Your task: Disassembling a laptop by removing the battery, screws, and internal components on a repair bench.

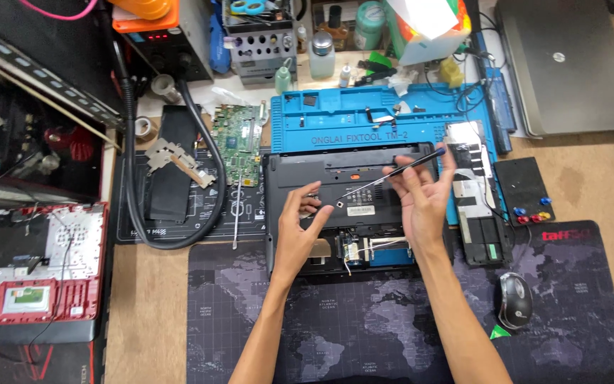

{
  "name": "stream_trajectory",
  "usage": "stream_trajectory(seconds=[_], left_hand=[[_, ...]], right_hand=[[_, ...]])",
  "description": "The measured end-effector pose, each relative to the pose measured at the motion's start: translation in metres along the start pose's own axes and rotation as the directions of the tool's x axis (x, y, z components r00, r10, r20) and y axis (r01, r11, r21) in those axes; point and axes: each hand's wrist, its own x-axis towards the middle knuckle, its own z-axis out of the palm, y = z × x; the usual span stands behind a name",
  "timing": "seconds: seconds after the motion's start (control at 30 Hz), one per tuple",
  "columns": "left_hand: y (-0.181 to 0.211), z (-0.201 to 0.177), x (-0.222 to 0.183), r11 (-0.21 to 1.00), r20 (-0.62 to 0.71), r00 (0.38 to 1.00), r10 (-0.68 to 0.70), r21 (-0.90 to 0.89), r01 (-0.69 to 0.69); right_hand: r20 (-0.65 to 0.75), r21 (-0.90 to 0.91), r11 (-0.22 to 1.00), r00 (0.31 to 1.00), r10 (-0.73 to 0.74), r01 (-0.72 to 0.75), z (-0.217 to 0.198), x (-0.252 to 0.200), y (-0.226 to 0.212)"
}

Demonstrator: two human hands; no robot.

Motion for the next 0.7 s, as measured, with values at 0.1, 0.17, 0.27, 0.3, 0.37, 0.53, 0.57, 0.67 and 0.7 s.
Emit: stream_trajectory(seconds=[0.1, 0.17, 0.27, 0.3, 0.37, 0.53, 0.57, 0.67, 0.7], left_hand=[[0.001, 0.003, -0.001, 1.0, -0.003, 1.0, -0.004, 0.023, 0.004], [0.001, 0.005, 0.0, 0.993, -0.009, 0.999, 0.034, 0.112, -0.033], [0.005, 0.01, 0.0, 0.962, 0.089, 0.994, 0.06, 0.26, -0.081], [0.001, 0.013, 0.0, 0.963, 0.094, 0.994, 0.061, 0.257, -0.083], [-0.007, 0.018, -0.002, 0.88, 0.137, 0.988, 0.079, 0.456, -0.133], [-0.007, 0.027, -0.006, 0.724, 0.157, 0.956, 0.249, 0.625, -0.291], [-0.006, 0.027, -0.007, 0.692, 0.169, 0.95, 0.264, 0.653, -0.308], [-0.007, 0.026, -0.007, 0.674, 0.184, 0.945, 0.271, 0.665, -0.322], [-0.009, 0.027, -0.007, 0.675, 0.179, 0.946, 0.269, 0.666, -0.318]], right_hand=[[-0.069, -0.056, 0.993, 0.992, -0.107, 0.103, -0.01, 0.013, -0.022], [0.056, -0.258, 0.871, 0.906, -0.419, 0.418, -0.02, 0.025, -0.04], [0.238, -0.404, 0.711, 0.817, -0.525, 0.575, 0.006, 0.021, -0.087], [0.235, -0.408, 0.709, 0.816, -0.527, 0.575, 0.009, 0.025, -0.093], [0.416, -0.456, 0.59, 0.746, -0.52, 0.666, 0.014, 0.033, -0.105], [0.537, -0.531, 0.408, 0.667, -0.516, 0.743, -0.006, 0.066, -0.084], [0.559, -0.533, 0.392, 0.66, -0.502, 0.75, -0.006, 0.07, -0.08], [0.54, -0.541, 0.425, 0.688, -0.485, 0.725, -0.003, 0.07, -0.078], [0.543, -0.539, 0.427, 0.687, -0.483, 0.726, 0.001, 0.068, -0.076]])
